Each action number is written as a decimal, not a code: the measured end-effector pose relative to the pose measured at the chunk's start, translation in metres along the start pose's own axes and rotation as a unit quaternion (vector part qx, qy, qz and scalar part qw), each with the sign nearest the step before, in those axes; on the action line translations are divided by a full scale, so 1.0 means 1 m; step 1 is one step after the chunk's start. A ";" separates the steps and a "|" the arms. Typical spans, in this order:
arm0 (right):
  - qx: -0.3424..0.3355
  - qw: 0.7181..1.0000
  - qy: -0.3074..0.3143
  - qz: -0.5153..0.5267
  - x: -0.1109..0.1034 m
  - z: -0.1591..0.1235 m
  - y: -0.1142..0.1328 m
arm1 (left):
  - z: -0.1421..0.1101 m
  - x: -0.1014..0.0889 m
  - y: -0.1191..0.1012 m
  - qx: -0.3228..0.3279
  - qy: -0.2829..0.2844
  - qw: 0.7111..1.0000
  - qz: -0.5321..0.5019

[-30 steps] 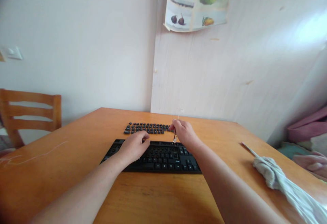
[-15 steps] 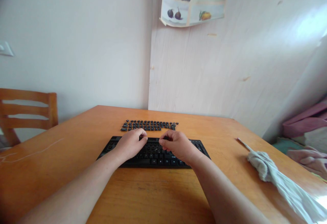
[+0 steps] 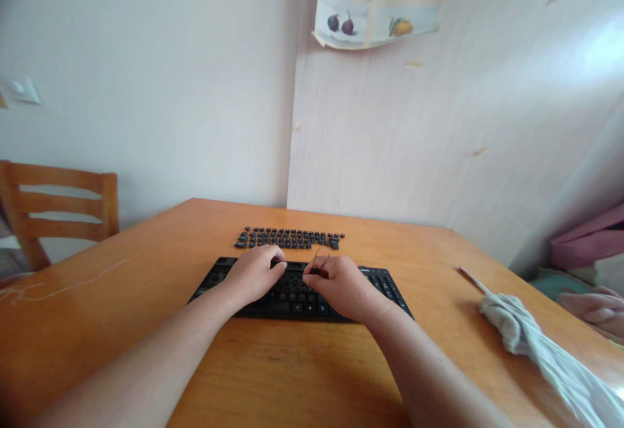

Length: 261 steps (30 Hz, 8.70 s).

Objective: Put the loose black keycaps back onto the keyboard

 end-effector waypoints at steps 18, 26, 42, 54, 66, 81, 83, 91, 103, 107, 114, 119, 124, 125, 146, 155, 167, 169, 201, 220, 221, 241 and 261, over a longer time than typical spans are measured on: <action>0.088 0.989 -0.118 0.018 0.028 0.007 -0.013 | -0.002 -0.002 -0.004 -0.014 0.009 1.000 0.007; 0.119 0.981 -0.149 0.037 0.028 0.008 -0.020 | -0.003 -0.003 -0.008 -0.015 0.017 1.000 0.019; 0.125 0.921 -0.171 0.326 0.026 0.009 -0.024 | 0.000 0.004 -0.016 -0.007 0.005 0.975 -0.221; 0.093 0.910 -0.164 0.368 0.033 0.005 -0.012 | -0.004 0.012 -0.031 -0.062 0.056 0.885 -0.458; -0.067 0.963 -0.260 0.033 0.008 0.005 -0.011 | -0.004 0.008 -0.025 -0.165 0.046 0.814 -0.555; -0.062 0.984 -0.164 -0.030 0.022 0.004 0.008 | -0.003 0.005 -0.024 -0.184 0.054 0.761 -0.619; -0.051 0.983 -0.170 -0.040 0.019 0.006 0.009 | -0.003 0.004 -0.024 -0.189 0.043 0.759 -0.621; 0.039 0.976 -0.159 -0.140 -0.021 0.052 -0.020 | 0.001 -0.011 -0.003 -0.236 -0.093 0.773 -0.582; 0.144 0.951 -0.060 -0.268 -0.008 0.108 -0.072 | 0.002 -0.022 0.010 -0.255 -0.147 0.780 -0.552; 0.155 0.946 -0.050 -0.280 -0.003 0.115 -0.079 | 0.002 -0.021 0.010 -0.253 -0.143 0.784 -0.548; 0.159 0.944 -0.047 -0.285 -0.002 0.116 -0.084 | 0.004 -0.015 0.012 -0.243 -0.121 0.794 -0.545; 0.157 0.944 -0.049 -0.286 -0.003 0.113 -0.085 | 0.003 -0.017 0.011 -0.241 -0.125 0.796 -0.541; 0.159 0.941 -0.052 -0.293 -0.002 0.111 -0.081 | 0.003 -0.017 0.010 -0.237 -0.130 0.802 -0.533; 0.159 0.940 -0.051 -0.297 -0.002 0.111 -0.080 | 0.003 -0.016 0.010 -0.235 -0.129 0.803 -0.532; 0.150 0.920 -0.028 -0.361 -0.005 0.119 -0.060 | 0.005 -0.013 0.012 -0.230 -0.126 0.810 -0.525; 0.146 0.934 -0.033 -0.324 -0.003 0.109 -0.069 | 0.004 -0.012 0.012 -0.231 -0.131 0.810 -0.523; 0.128 0.968 -0.110 -0.184 -0.027 0.097 -0.047 | 0.004 -0.012 0.012 -0.224 -0.123 0.819 -0.514; 0.105 0.983 -0.109 -0.103 -0.032 0.085 -0.036 | 0.004 -0.011 0.011 -0.213 -0.121 0.827 -0.506; 0.089 0.996 0.010 0.021 0.007 0.004 -0.019 | 0.000 -0.004 -0.011 -0.102 -0.078 0.920 -0.370; 0.112 0.899 -0.109 0.410 0.012 0.009 -0.025 | -0.007 0.016 -0.042 -0.018 0.042 0.923 -0.383; 0.102 0.901 -0.098 0.409 0.013 0.009 -0.022 | -0.007 0.017 -0.045 -0.015 0.048 0.915 -0.400; 0.019 0.848 -0.320 0.423 -0.042 0.011 -0.012 | -0.010 0.002 -0.035 -0.146 -0.047 0.873 -0.463; 0.176 0.834 -0.389 0.349 -0.114 -0.010 -0.174 | 0.051 0.018 -0.026 -0.028 0.047 0.984 -0.172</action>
Point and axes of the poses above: each hand's wrist, its own z-axis towards the middle knuckle, its own x-axis out of the palm, y = z × x, the point moved 4 cm from there along z, towards the middle knuckle, and after that the axes turned 5 degrees about x, right-handed, at the moved point
